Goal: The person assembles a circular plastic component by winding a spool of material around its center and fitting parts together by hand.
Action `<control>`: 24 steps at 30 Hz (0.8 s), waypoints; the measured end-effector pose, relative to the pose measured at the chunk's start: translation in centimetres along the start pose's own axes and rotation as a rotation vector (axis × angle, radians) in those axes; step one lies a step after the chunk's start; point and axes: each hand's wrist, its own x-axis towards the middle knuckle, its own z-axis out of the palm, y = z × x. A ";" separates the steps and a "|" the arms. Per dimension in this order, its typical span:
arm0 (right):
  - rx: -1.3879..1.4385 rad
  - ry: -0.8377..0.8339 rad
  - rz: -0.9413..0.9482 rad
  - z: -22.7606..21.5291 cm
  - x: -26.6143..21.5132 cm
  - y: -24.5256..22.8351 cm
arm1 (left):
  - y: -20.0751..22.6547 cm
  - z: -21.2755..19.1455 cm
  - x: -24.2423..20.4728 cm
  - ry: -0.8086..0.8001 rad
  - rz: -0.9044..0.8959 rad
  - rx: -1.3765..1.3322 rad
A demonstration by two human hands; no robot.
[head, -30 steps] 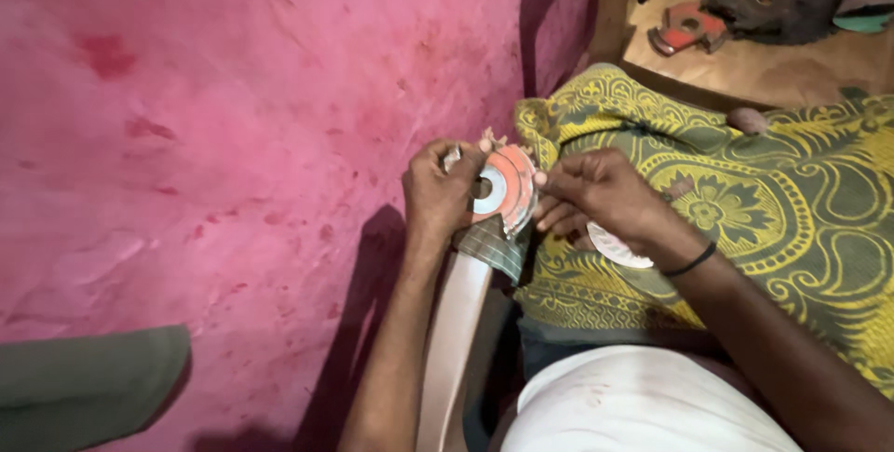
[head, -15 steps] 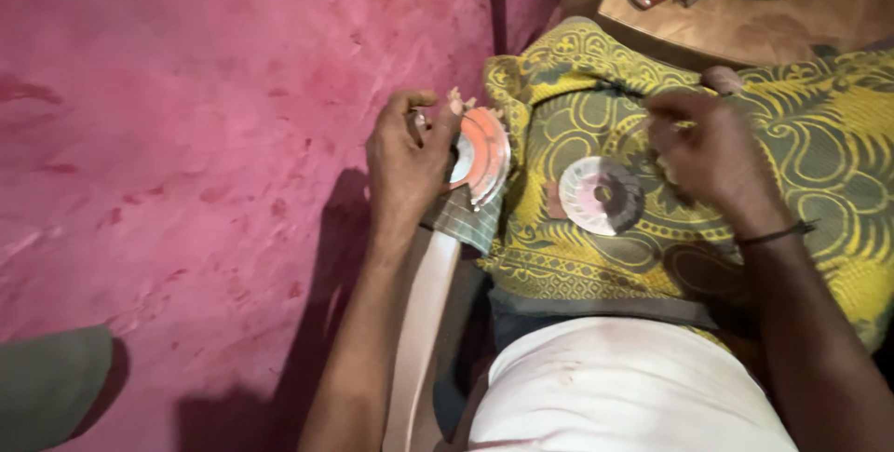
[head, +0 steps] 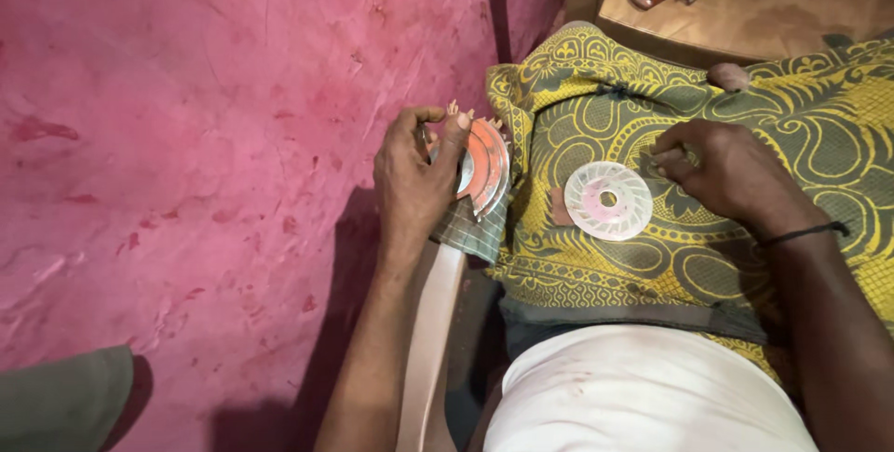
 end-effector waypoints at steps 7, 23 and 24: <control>0.578 0.235 -0.058 -1.2 -0.4 -2.5 | 1.0 -0.5 0.3 -0.009 -0.083 0.063; 1.101 -0.142 0.051 1.4 0.5 -14.8 | 0.8 -1.5 -0.6 -0.031 -0.102 0.094; 1.116 -0.141 0.027 1.4 0.5 -14.7 | 0.9 -1.5 -0.6 -0.027 -0.107 0.088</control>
